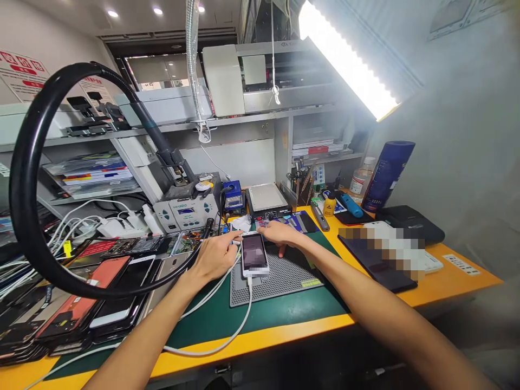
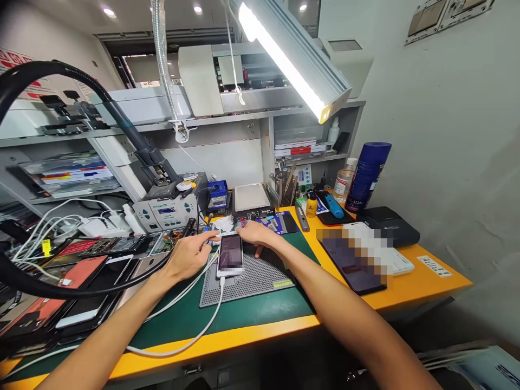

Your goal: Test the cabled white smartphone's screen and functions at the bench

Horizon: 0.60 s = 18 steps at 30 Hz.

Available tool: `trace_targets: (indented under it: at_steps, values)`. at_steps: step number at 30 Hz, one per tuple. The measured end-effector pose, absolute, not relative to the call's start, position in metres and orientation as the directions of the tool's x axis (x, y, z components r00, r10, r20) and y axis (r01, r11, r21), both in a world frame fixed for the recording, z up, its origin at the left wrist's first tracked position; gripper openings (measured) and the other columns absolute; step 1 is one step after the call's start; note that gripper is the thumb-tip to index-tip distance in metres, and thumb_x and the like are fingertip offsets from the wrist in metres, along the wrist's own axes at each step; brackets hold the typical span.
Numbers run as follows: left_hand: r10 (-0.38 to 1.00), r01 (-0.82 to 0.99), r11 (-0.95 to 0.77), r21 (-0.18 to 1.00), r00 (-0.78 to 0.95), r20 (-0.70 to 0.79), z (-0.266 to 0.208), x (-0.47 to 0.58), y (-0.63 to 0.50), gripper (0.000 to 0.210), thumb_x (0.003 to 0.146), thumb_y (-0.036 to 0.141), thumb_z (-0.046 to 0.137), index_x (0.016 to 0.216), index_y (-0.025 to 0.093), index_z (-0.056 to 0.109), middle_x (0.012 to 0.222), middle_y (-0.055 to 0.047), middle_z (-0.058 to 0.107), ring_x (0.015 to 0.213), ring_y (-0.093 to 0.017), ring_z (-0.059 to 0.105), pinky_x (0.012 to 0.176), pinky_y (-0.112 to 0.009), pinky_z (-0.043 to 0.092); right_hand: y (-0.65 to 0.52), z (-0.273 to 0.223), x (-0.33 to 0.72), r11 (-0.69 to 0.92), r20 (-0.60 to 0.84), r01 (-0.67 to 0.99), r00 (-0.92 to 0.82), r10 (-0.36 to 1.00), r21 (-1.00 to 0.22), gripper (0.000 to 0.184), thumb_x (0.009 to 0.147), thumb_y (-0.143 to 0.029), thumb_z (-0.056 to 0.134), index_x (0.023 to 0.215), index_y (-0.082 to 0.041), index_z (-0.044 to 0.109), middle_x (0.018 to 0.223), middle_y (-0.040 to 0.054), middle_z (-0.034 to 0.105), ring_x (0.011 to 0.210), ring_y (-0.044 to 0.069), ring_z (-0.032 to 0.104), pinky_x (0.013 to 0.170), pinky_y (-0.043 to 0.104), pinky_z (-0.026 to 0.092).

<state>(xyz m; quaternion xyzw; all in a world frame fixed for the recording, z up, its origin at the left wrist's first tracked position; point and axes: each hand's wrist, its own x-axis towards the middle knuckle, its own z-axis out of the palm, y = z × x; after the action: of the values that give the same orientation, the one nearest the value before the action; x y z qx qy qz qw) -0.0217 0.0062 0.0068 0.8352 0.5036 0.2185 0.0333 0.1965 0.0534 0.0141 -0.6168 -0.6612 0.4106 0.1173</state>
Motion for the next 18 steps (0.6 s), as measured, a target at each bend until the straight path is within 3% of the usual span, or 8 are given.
trace_targets:
  at_steps: [6,11,18]
  values:
    - [0.820,0.742,-0.572,0.351,0.520,0.239,0.007,-0.012,-0.003,0.056,0.086,0.018,0.037,0.139,0.026,0.050,0.123,0.006,0.068,0.103,-0.019,0.067,0.090,-0.030,0.050,0.055,0.012,0.196,-0.090,-0.337,0.712,-0.215,0.917,-0.697,0.033,0.092,-0.047,0.048,0.084,-0.015,0.052,0.048,-0.0066,0.039,0.035,0.014,0.050,0.037,0.033,0.057]
    - [0.791,0.700,-0.604,0.380,0.583,0.184,0.003,-0.008,-0.007,0.062,0.083,0.016,0.040,0.144,0.028,0.044,0.131,0.002,0.063,0.102,-0.021,0.066,0.091,-0.033,0.049,0.056,0.011,0.197,-0.084,-0.337,0.708,-0.225,0.914,-0.701,0.034,0.092,-0.047,0.049,0.083,-0.015,0.052,0.050,-0.0062,0.041,0.035,0.011,0.045,0.037,0.032,0.056]
    - [0.857,0.788,-0.512,0.342,0.445,0.259,0.004,-0.010,-0.004,0.060,0.085,0.017,0.040,0.144,0.026,0.043,0.129,-0.001,0.064,0.100,-0.023,0.066,0.088,-0.034,0.048,0.053,0.014,0.197,-0.041,-0.323,0.726,-0.253,0.912,-0.687,0.031,0.088,-0.044,0.056,0.078,-0.015,0.052,0.052,-0.0064,0.037,0.039,0.013,0.051,0.036,0.032,0.056]
